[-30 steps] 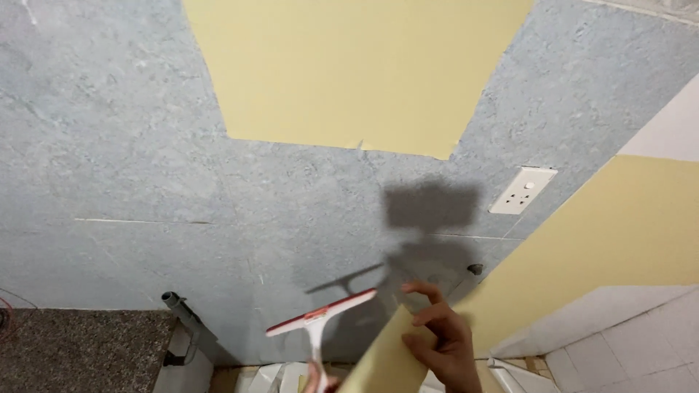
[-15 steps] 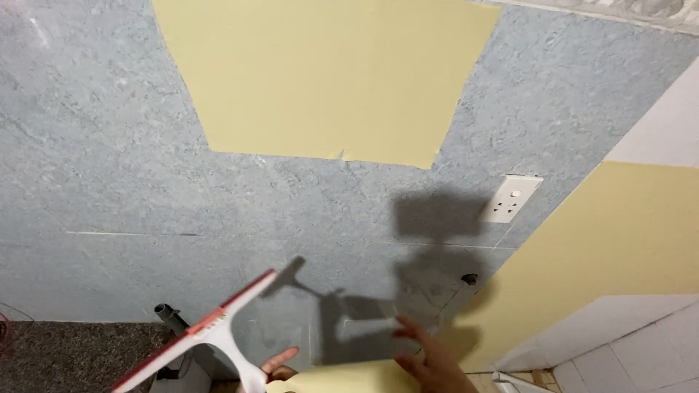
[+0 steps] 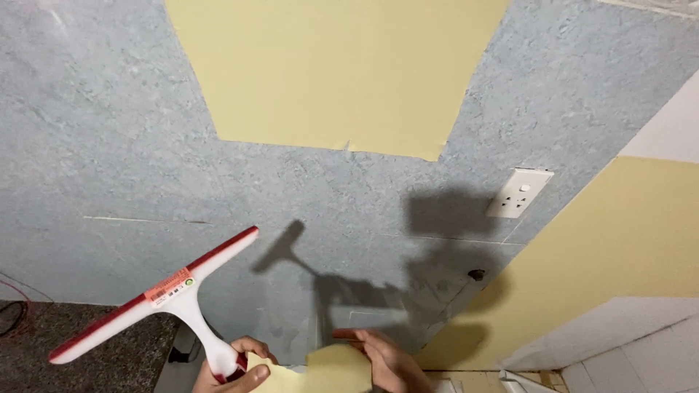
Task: Smoothing a yellow vinyl wrap onto a tiled wall using a squeegee and hands to remove air bubbles and ensure adhesion.
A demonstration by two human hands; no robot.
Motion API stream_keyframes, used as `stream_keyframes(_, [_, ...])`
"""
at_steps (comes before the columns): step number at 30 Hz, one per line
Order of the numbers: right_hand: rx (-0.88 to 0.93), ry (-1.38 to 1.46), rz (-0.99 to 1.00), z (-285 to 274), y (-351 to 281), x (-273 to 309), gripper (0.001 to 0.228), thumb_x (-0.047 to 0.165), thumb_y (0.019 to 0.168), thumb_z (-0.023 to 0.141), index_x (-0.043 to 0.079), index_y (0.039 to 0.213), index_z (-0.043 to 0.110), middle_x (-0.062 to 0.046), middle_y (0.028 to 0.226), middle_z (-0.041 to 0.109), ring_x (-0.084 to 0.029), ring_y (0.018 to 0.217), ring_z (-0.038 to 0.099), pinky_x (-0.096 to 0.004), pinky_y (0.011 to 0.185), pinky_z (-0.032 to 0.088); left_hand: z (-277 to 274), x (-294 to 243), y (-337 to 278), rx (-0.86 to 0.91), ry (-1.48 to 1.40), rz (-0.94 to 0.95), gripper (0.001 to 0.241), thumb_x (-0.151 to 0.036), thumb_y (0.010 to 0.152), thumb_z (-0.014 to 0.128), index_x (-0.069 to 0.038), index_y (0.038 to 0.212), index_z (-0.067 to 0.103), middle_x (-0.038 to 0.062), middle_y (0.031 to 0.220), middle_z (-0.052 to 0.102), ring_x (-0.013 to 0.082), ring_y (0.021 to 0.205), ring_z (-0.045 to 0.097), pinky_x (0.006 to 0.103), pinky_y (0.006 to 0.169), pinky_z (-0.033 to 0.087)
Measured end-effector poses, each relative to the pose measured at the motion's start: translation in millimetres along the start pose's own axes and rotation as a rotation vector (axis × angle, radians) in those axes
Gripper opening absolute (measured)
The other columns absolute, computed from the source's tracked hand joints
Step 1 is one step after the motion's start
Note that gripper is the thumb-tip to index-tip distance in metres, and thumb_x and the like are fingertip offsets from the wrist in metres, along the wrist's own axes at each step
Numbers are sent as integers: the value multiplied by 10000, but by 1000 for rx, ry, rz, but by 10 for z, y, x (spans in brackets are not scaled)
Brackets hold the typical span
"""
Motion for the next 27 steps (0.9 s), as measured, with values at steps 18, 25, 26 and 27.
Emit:
stream_keyframes(18, [-218, -575, -738, 629, -408, 1173, 191, 82, 942, 792, -18, 1102, 822, -123, 915, 884, -171, 783, 774, -271, 680, 597, 567, -1443, -104, -722, 451, 341, 310, -134, 917, 788, -20, 1204, 808, 168, 1204, 832, 266, 1142, 763, 389, 963, 638])
stream_keyframes(25, [-572, -987, -1201, 931, -313, 1672, 91, 209, 868, 936, 153, 935, 909, -86, 801, 801, -237, 678, 699, -374, 577, 530, 635, -1810, 423, -663, 421, 794, 520, -66, 881, 914, 62, 1350, 729, 135, 991, 750, 157, 910, 618, 294, 830, 569])
stream_keyframes(26, [-631, -1028, -1118, 918, -238, 1731, 203, 296, 919, 886, 109, 998, 884, -137, 792, 781, -285, 665, 700, -411, 619, 541, 605, -1850, 513, -665, 419, 792, 526, -102, 838, 957, 35, 1305, 756, 121, 969, 769, 126, 859, 629, 277, 781, 573])
stream_keyframes(27, [-689, -1068, -1032, 901, -165, 1793, 331, 382, 970, 835, 64, 1061, 860, -189, 783, 762, -332, 653, 702, -448, 662, 553, 578, -1891, 605, -667, 417, 791, 533, -138, 796, 1000, 9, 1259, 783, 107, 947, 788, 95, 809, 641, 260, 732, 578])
Point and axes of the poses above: each hand's wrist, its own y-axis towards the middle knuckle, its own z-axis out of the palm, x = y × z, the point moved 4 cm from there along y, towards the middle knuckle
